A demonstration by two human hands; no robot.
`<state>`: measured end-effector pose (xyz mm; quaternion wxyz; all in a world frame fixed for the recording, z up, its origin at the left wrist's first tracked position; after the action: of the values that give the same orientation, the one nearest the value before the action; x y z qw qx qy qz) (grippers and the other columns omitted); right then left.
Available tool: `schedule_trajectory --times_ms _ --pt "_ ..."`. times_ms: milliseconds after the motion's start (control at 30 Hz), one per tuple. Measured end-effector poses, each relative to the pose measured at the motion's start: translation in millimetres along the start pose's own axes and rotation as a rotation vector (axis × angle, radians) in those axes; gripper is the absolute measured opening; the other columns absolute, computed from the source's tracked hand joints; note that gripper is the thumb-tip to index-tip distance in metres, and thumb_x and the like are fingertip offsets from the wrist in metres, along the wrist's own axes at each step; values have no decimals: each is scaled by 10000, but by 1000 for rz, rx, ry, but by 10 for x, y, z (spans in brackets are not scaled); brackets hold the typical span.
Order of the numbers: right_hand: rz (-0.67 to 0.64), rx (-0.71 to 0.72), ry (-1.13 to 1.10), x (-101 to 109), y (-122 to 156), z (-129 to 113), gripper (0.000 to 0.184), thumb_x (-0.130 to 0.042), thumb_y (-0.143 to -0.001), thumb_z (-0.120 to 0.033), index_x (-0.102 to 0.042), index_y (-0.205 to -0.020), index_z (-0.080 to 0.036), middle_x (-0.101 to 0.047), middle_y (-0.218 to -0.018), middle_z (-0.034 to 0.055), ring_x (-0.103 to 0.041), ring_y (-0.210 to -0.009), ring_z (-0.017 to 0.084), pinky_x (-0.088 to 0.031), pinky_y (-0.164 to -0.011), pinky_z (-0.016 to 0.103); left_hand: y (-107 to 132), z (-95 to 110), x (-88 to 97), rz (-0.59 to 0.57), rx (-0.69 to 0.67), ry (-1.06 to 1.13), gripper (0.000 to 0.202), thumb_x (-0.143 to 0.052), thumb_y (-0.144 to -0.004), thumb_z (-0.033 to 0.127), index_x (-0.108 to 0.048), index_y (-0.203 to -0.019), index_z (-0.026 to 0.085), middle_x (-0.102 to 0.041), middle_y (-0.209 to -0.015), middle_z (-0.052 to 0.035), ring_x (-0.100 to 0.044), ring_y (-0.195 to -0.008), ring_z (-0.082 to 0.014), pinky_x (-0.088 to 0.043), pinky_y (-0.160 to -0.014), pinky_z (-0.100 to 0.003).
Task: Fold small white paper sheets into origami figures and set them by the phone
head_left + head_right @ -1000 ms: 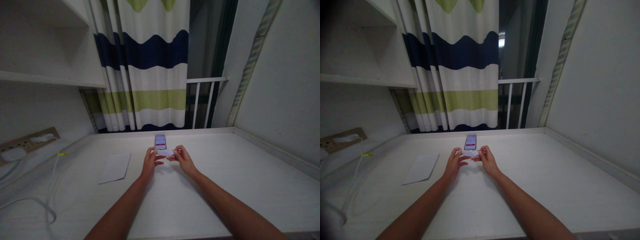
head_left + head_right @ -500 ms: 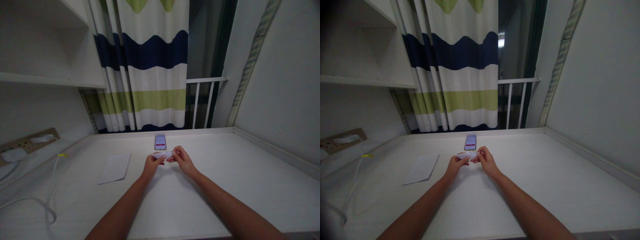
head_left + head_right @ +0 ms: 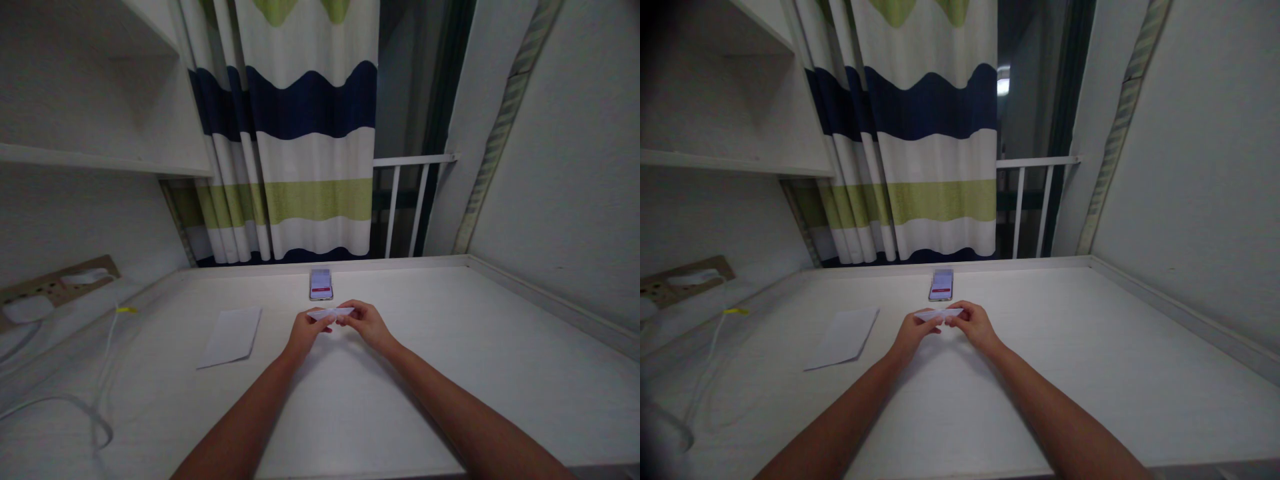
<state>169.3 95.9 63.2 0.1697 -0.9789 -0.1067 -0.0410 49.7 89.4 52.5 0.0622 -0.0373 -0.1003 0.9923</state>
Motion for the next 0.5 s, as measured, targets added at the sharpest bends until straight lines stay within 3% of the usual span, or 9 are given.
schedule_trajectory --times_ms 233,500 --pt "16 -46 -54 22 -11 33 291 -682 -541 -331 -582 -733 -136 -600 -543 -2 -552 -505 117 -428 -524 237 -38 -10 102 77 -37 14 249 -678 -541 300 -651 -690 102 -602 -556 -19 -526 -520 -108 -458 -522 -238" --pt "-73 -90 -62 -76 25 62 330 -684 -526 -380 -577 -702 -122 -606 -586 10 -576 -524 126 -465 -559 265 -36 29 93 53 -71 -110 203 -656 -567 302 -635 -632 111 -560 -482 8 -495 -471 -92 -398 -495 -208"
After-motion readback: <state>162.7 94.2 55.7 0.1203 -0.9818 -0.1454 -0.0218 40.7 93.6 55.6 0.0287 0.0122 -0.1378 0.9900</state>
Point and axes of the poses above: each hand's wrist, its own y-axis away from the middle knuckle, its own x-axis out of the back of the hand, z = x × y, the point moved 9 cm from there along -y, towards the middle knuckle
